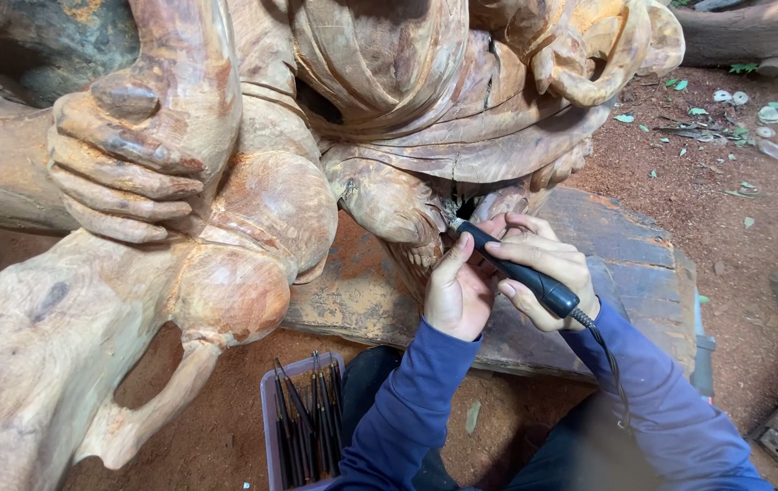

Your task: Using a power rotary tool to carve intricate details into a large wooden sculpture

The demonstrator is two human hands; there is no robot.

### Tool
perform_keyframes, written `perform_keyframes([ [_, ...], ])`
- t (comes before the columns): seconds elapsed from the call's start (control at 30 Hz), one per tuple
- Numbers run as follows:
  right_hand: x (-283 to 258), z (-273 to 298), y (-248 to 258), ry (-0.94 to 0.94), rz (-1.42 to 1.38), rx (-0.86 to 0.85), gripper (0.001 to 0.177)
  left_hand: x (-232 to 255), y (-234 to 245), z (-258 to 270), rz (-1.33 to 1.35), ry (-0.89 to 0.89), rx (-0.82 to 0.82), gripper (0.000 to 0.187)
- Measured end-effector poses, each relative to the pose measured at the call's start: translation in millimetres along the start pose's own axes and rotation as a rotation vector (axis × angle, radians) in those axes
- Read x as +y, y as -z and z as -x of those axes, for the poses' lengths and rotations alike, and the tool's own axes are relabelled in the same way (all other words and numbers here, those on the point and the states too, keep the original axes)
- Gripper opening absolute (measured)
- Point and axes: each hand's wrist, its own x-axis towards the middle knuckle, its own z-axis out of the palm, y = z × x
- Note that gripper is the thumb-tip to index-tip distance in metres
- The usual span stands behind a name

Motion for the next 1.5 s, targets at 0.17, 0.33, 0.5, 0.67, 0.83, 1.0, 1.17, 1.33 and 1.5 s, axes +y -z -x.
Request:
perform_keyframes([
  [0.17, -1.7, -3.1, -0.5, 0.007, 0.010, -0.006, 0.040, 1.7, -0.8, -0.8, 0.001, -0.018, -0.008, 0.037],
  [0.33, 4.5, 1.6, 0.8, 0.000, 0.012, -0.002, 0.039, 0.7, -3.6, 0.7, 0.002, -0.008, 0.001, 0.037],
  [0.5, -1.2, -3.8, 2.7, -0.003, 0.008, -0.013, 0.038, 0.1, -2.2, -0.2, -0.015, -0.008, 0.008, 0.037],
  [0.67, -1.3, -4.6, 2.5, 0.003, 0.015, -0.017, 0.038, 0.3, -0.6, -0.7, -0.018, -0.019, 0.005, 0.038],
  [0.83, -2.8, -5.0, 6.0, -0.015, 0.004, -0.030, 0.036, -0.2, -6.0, 2.2, -0.018, -0.021, 0.043, 0.034],
  [1.0, -4.3, -6.8, 7.0, -0.024, 0.002, -0.029, 0.036, -1.6, -2.1, -0.5, -0.025, -0.020, 0.047, 0.034],
  [1.17, -2.2, -6.1, 6.3, -0.016, 0.007, -0.033, 0.037, -0.4, -5.5, 1.6, -0.033, -0.027, 0.051, 0.037],
  [1.33, -6.9, -9.0, 7.4, -0.024, -0.007, -0.025, 0.036, -3.2, -2.8, 1.0, -0.045, -0.029, 0.054, 0.035],
  [1.5, -0.4, -7.7, 8.2, -0.016, -0.016, -0.030, 0.039, -1.3, -3.1, 0.4, -0.059, -0.032, 0.041, 0.037],
])
